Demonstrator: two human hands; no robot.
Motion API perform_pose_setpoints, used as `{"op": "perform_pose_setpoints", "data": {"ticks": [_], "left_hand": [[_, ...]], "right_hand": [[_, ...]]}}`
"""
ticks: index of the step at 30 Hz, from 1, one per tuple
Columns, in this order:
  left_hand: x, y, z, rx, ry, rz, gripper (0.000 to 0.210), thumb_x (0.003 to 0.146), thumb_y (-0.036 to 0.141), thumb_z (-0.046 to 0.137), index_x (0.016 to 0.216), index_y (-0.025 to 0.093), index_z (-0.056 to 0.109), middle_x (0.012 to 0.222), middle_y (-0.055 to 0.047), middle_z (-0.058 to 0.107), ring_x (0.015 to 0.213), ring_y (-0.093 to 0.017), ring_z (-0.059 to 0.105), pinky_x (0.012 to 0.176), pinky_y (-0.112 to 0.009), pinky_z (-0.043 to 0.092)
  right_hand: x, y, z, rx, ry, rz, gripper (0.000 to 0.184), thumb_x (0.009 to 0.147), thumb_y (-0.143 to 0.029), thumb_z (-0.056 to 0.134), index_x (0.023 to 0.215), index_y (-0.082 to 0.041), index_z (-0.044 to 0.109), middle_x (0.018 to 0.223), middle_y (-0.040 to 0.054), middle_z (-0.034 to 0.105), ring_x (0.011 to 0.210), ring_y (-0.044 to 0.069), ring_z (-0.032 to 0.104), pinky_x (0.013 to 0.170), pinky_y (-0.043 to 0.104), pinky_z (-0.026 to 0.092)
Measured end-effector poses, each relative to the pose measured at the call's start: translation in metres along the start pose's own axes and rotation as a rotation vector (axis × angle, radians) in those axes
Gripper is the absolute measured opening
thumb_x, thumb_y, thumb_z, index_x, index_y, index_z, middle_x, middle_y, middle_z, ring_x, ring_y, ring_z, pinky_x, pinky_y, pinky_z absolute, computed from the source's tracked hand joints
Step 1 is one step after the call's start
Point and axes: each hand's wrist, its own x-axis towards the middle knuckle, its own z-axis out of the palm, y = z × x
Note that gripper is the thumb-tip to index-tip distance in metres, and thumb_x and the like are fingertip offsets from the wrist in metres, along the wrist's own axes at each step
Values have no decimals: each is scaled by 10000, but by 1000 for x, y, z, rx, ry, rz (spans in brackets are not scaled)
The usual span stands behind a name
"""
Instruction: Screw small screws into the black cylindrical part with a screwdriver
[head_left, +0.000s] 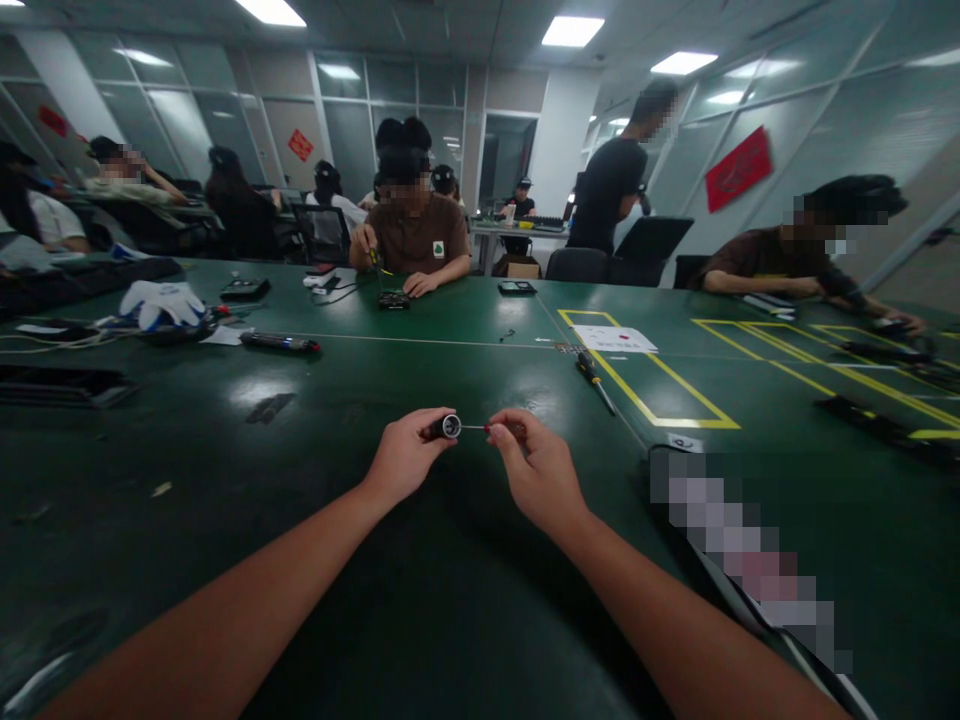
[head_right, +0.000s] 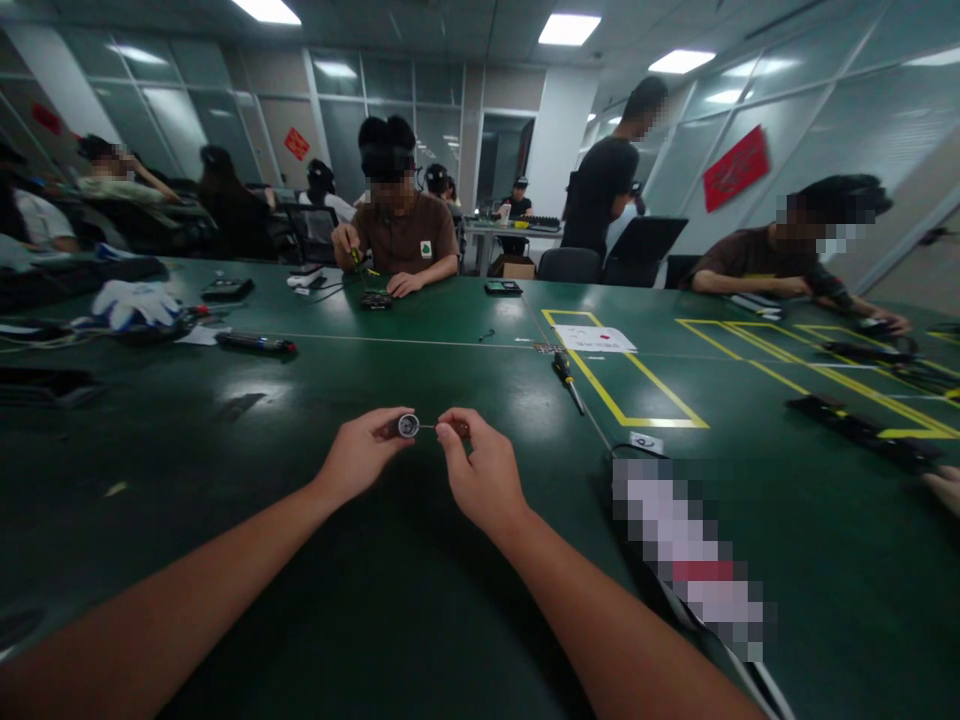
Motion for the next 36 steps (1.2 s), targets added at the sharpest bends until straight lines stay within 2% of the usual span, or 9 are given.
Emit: {"op": "perform_pose_setpoints", "data": {"ticks": [6,10,12,17,21,24,28,32,36], "left_hand": [[0,1,0,23,-12,-13,380,768,140,770,1140,216,759,1103,-57,760,977,-224,723,924,-367,555],[-1,-5,1,-34,-32,-14,393,766,137,764,1149,225,758,1138,-61,756,1008,-231,723,949,-380,559],[0,-6,2,-68,-40,-14,397,761,131,763,1148,221,759,1158,-66,754,1039,-235,719,976,-389,555],[-1,-3,1,-64,-55,-3,398,761,134,766,1149,219,759,1169,-62,754,1054,-233,717,997,-394,546],[-1,-1,1,-31,-69,2,384,760,129,767,1134,218,765,1145,-58,758,1030,-232,720,974,-388,552],[-1,1,0,-39,-64,18,402,748,114,770,1139,208,765,1160,-61,755,1061,-232,713,993,-386,545],[0,4,0,-60,-50,22,387,749,113,763,1125,202,773,1171,-68,754,1082,-235,709,1010,-399,543],[0,4,1,-56,-35,-16,422,729,113,786,1142,198,767,1152,-70,763,1043,-235,722,999,-408,551],[-1,0,2,-54,-27,-22,433,744,135,792,1169,208,757,1135,-65,768,1021,-233,727,981,-401,557]], "right_hand": [[0,0,2,104,-52,42,174,993,-369,546,1057,-235,637,721,-17,643,671,174,641,657,298,465],[0,0,2,241,-70,62,254,993,-441,535,941,-229,665,718,-15,580,670,165,581,638,290,445],[1,2,3,248,-48,96,327,1007,-466,493,906,-223,687,716,-7,580,664,164,568,636,295,440],[4,6,6,398,114,189,237,920,-439,625,997,-216,651,825,17,680,753,186,636,726,320,501],[7,9,9,471,135,215,270,895,-469,664,956,-207,687,831,27,699,786,188,649,791,341,517],[11,14,7,645,142,352,305,863,-508,696,914,-208,697,795,20,680,737,181,634,779,355,534],[16,20,4,934,62,545,346,832,-548,711,807,-206,657,638,-16,572,593,161,562,706,378,561],[14,20,5,671,205,339,287,881,-499,683,914,-214,674,818,16,674,733,173,636,773,355,542],[8,15,6,388,165,171,261,967,-466,575,1004,-223,663,864,34,707,803,200,677,801,369,532]]}}
